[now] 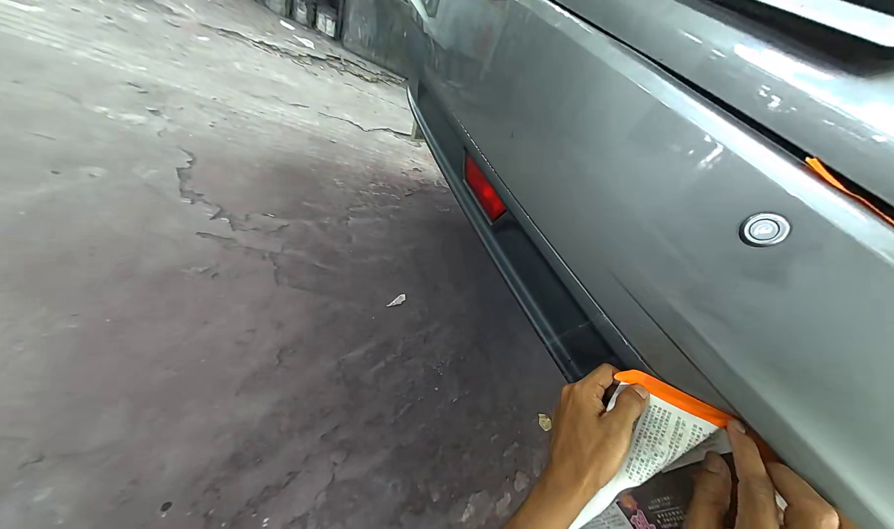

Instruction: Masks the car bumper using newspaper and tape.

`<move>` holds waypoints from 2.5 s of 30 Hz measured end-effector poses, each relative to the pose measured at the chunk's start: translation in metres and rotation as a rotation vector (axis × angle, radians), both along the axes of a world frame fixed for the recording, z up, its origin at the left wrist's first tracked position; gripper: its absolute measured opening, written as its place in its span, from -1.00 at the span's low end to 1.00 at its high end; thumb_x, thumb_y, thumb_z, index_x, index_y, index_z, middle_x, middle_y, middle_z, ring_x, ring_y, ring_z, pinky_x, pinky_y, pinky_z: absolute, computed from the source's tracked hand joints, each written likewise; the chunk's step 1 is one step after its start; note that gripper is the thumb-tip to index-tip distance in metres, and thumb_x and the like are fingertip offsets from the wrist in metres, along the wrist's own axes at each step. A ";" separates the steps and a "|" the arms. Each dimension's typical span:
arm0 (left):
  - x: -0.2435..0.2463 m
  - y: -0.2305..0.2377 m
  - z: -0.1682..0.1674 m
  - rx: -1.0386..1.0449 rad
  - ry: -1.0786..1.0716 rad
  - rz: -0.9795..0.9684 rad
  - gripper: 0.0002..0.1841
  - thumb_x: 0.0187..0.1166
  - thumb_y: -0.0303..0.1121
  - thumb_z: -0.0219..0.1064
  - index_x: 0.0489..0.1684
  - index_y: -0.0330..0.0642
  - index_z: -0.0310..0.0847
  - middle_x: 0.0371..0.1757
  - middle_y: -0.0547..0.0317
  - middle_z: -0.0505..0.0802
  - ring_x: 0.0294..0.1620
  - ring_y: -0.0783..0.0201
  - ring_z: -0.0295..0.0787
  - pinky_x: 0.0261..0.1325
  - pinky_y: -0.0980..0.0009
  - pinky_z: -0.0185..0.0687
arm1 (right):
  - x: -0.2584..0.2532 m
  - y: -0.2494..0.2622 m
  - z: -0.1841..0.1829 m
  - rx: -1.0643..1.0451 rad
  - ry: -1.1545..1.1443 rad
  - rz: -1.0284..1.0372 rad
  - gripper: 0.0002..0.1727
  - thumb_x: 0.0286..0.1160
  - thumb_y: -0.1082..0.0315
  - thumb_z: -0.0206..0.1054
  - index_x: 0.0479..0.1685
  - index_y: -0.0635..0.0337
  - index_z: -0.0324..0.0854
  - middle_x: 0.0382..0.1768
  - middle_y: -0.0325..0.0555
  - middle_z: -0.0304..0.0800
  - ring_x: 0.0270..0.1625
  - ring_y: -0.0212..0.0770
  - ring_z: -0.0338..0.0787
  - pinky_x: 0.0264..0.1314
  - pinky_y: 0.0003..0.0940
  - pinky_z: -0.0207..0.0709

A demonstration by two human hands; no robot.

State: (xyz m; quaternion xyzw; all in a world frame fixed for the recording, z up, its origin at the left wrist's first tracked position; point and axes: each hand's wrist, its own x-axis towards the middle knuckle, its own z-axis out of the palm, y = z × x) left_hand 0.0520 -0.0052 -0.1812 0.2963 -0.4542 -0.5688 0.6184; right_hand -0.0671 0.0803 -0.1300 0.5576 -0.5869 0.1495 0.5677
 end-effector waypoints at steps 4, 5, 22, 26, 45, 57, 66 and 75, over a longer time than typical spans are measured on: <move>0.002 -0.003 0.007 0.053 -0.065 -0.010 -0.73 0.60 -0.07 0.25 -0.26 -0.04 0.75 -0.45 0.35 0.74 -0.40 0.40 0.70 -0.29 0.30 0.59 | 0.001 0.000 0.001 0.006 -0.006 -0.013 -0.66 0.62 0.15 0.28 0.26 -0.10 0.83 -0.05 -0.07 0.73 0.08 -0.03 0.64 0.16 -0.04 0.21; 0.002 -0.003 0.008 0.064 -0.082 -0.011 -0.73 0.60 -0.07 0.25 -0.26 -0.02 0.75 -0.44 0.35 0.74 -0.39 0.39 0.70 -0.28 0.28 0.59 | 0.003 0.000 0.002 0.007 -0.011 -0.017 -0.66 0.62 0.16 0.29 0.25 -0.09 0.83 -0.05 -0.06 0.73 0.08 -0.03 0.64 0.16 -0.03 0.21; 0.003 -0.004 0.008 0.075 -0.126 -0.005 -0.72 0.58 -0.04 0.26 -0.34 0.00 0.71 -0.50 0.37 0.67 -0.45 0.37 0.64 -0.32 0.26 0.53 | 0.022 -0.003 0.011 0.072 -0.031 -0.044 -0.62 0.50 0.33 0.30 0.18 -0.25 0.89 -0.17 0.03 0.65 -0.05 0.01 0.64 0.07 0.00 0.24; 0.003 -0.005 0.008 0.066 -0.122 -0.002 -0.72 0.58 -0.04 0.26 -0.34 -0.02 0.72 -0.50 0.37 0.68 -0.44 0.37 0.64 -0.31 0.25 0.53 | 0.030 -0.009 0.014 0.109 -0.047 -0.016 -0.60 0.45 0.40 0.32 0.12 -0.28 0.91 -0.14 0.05 0.69 -0.01 0.07 0.66 0.07 0.05 0.26; 0.042 -0.038 0.016 0.276 0.013 -0.191 -0.64 0.39 -0.37 0.62 0.01 -0.30 0.60 -0.29 0.15 0.76 -0.32 0.35 0.73 -0.15 0.42 0.71 | 0.012 -0.006 0.006 0.427 0.007 0.369 -0.54 0.58 0.41 0.23 0.46 0.01 0.65 0.33 0.04 0.79 0.49 0.11 0.68 0.60 0.11 0.37; 0.030 -0.010 -0.021 -0.033 -0.219 0.197 -0.70 0.59 -0.15 0.39 0.12 -0.10 0.77 -0.06 0.24 0.87 0.08 0.28 0.75 0.27 0.21 0.60 | 0.025 -0.046 0.018 0.261 0.072 0.406 -0.85 0.55 0.32 0.32 -0.18 0.04 0.83 -0.16 -0.05 0.79 -0.09 0.02 0.77 -0.22 -0.17 0.56; -0.013 -0.026 -0.040 -0.130 -0.247 0.520 -0.79 0.65 -0.23 0.26 -0.05 -0.12 0.75 -0.17 0.22 0.80 0.04 0.15 0.68 0.23 0.03 0.50 | 0.030 -0.053 0.016 0.186 0.099 0.343 -0.82 0.43 0.44 0.34 -0.22 0.05 0.87 -0.22 -0.10 0.81 -0.15 -0.03 0.76 -0.29 -0.22 0.51; -0.048 0.000 -0.024 -0.409 -0.119 0.669 -0.71 0.79 -0.31 0.11 0.13 -0.39 0.60 0.10 -0.10 0.75 0.16 0.25 0.74 0.26 0.42 0.69 | 0.018 -0.046 0.004 0.209 0.036 0.459 -0.72 0.60 0.40 0.22 0.06 0.03 0.86 0.04 -0.10 0.89 0.10 -0.05 0.82 0.11 -0.21 0.60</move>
